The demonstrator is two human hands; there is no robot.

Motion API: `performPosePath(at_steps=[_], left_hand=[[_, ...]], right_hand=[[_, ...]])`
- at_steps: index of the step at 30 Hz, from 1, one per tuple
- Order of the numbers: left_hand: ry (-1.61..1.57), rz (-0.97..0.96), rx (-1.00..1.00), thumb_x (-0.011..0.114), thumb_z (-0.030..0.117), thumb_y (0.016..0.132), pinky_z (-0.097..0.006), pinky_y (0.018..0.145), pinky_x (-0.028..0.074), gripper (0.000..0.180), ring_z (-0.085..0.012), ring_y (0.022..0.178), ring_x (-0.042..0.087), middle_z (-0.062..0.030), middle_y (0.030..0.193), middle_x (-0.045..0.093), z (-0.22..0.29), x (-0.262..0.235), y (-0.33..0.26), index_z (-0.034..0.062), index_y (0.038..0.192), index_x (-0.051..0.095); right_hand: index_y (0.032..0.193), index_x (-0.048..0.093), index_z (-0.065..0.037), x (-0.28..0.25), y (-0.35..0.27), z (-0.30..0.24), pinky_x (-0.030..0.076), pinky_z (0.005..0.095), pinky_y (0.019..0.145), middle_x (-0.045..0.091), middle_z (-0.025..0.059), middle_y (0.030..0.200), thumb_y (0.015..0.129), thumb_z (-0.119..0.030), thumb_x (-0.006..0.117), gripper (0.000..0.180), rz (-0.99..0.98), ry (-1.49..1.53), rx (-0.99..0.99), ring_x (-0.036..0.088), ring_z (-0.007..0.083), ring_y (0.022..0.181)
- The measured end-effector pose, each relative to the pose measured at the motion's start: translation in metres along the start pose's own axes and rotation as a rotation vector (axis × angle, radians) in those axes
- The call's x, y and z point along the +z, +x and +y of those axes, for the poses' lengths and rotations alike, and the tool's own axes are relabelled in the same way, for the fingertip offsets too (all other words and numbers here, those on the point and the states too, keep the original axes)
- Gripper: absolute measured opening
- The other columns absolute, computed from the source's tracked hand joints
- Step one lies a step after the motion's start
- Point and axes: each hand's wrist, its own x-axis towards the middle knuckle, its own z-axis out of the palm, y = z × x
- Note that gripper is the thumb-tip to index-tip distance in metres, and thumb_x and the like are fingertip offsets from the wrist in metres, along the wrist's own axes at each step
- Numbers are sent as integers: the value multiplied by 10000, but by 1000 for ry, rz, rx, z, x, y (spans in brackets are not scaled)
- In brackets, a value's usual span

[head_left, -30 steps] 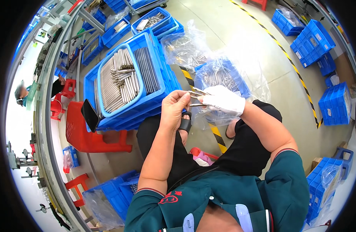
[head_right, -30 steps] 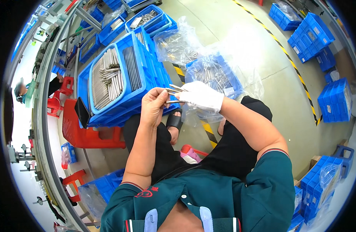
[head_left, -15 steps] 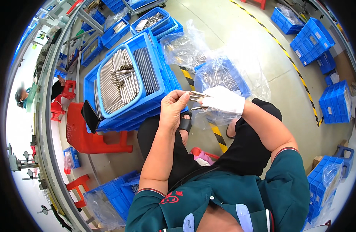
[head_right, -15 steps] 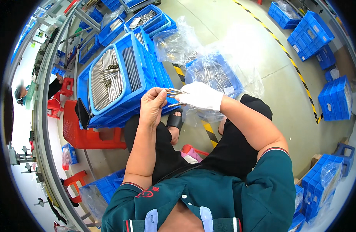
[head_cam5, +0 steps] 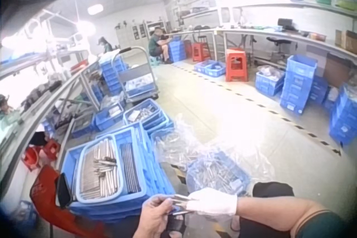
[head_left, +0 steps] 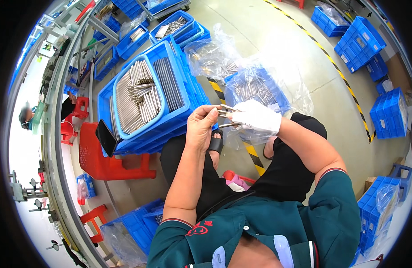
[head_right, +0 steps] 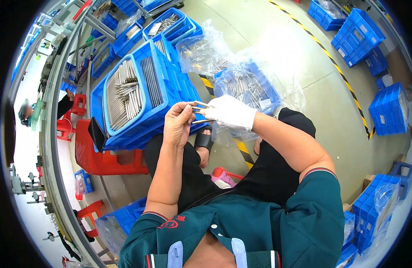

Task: The person sits on the factory floor and repeatedly picks up small bundles of metal rods from a blue crate. They inspect the rods by holding them in their gloved hands and then place them into a plastic bag. This process is repeated continuously throughout the video.

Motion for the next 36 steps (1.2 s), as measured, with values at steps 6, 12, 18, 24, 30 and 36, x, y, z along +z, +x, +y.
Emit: performPosePath(at_steps=[6,12,18,24,30,36], left_hand=[[-43,52,-38,654,130,868,-197,595,362,128,-52,655,458,-35,868,650,-1,3,1,12,917,659],[-146,-16,-144,623,130,882,-216,604,400,118,-77,673,491,-59,908,645,-4,-5,5,23,927,647],[-317,-158,-337,661,136,843,-316,723,475,179,-169,851,610,-78,928,657,-9,-23,10,41,987,615],[-338,-116,-242,649,167,861,-326,776,465,99,-169,842,605,-46,942,656,-10,-1,1,108,941,646],[-370,-124,-244,629,186,883,-312,792,461,101,-165,861,610,-54,952,659,-7,3,-2,99,925,655],[266,22,129,651,168,879,-239,761,423,156,-88,818,549,-20,882,645,-1,5,-3,21,930,658]], right_hand=[[782,649,-32,3,1,-4,436,343,619,595,118,691,887,-377,537,378,97,-174,-52,570,233,655],[784,636,-30,0,1,-1,437,362,625,592,147,703,890,-398,529,398,75,-184,-47,574,269,666],[809,618,-27,-1,-2,-5,431,381,622,581,173,714,889,-412,530,403,65,-332,-81,563,310,672],[840,622,-23,3,1,-2,435,378,636,594,165,736,892,-397,525,390,107,-264,-72,568,305,687],[847,629,-20,8,2,3,441,361,639,598,156,736,891,-388,532,383,113,-198,-97,574,288,692],[813,638,-17,2,4,-1,437,351,630,595,150,715,888,-389,541,392,81,-138,-21,566,257,669]])
